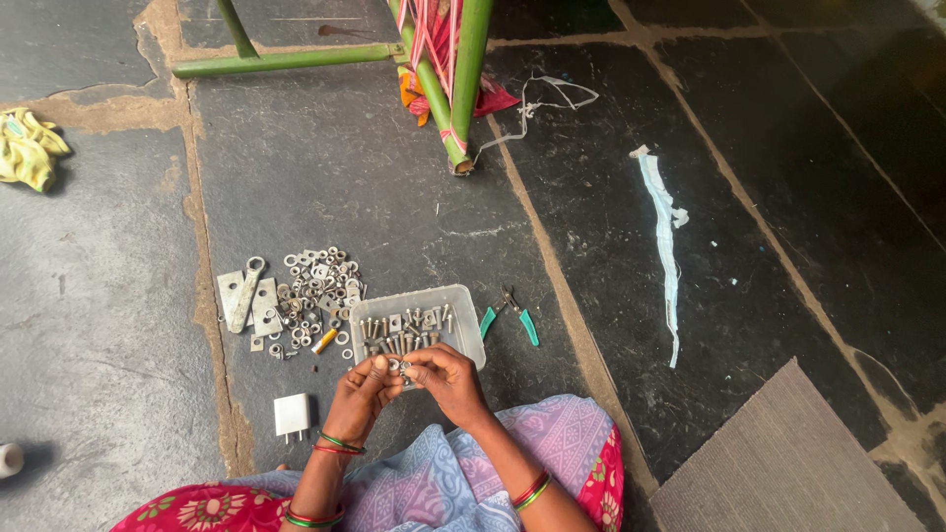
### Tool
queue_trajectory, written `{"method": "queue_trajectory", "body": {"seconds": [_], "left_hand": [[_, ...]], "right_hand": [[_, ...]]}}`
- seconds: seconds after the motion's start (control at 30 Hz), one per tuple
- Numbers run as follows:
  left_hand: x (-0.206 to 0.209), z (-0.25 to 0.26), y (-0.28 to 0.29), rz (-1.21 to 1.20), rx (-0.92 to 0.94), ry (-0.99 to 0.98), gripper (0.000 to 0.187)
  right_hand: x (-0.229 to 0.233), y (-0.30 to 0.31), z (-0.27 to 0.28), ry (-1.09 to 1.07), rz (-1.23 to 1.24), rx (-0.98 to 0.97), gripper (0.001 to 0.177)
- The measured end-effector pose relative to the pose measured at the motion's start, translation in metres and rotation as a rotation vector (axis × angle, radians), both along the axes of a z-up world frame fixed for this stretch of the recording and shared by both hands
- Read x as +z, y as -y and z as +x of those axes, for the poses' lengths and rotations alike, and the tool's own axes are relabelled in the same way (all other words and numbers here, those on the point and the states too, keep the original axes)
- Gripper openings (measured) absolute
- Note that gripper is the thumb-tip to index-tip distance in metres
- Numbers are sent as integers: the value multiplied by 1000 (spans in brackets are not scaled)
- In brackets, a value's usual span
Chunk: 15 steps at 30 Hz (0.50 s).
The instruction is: The person sits on the floor and assembles small metal hardware components, including bolts, nuts, and washers, by hand. They pick up individual pieces, thread them together, and place the assembled units into a plastic container.
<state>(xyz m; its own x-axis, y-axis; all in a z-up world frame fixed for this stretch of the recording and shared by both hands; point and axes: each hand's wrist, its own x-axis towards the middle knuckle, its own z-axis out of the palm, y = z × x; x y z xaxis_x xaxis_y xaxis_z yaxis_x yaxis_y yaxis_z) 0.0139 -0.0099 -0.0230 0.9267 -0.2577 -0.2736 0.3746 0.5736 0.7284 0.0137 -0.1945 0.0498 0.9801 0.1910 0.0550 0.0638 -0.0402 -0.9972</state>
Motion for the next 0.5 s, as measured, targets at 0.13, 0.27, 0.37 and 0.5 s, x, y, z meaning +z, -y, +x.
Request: {"method": "queue_trajectory", "body": {"seconds": [0.13,0.27,0.37,0.5], "left_hand": [[-2,0,0,8,-1,-2,35],[2,0,0,5,-11,16,34],[5,1,0,5,-16,12,34],[6,0,1,0,-14,2,33]], "right_hand": [[-4,1,0,1,-11,3,21],[-8,2,1,-5,19,6,21],[-9,2,1,-7,14,2,21],[-10,2,2,-19,27,8,21]]}}
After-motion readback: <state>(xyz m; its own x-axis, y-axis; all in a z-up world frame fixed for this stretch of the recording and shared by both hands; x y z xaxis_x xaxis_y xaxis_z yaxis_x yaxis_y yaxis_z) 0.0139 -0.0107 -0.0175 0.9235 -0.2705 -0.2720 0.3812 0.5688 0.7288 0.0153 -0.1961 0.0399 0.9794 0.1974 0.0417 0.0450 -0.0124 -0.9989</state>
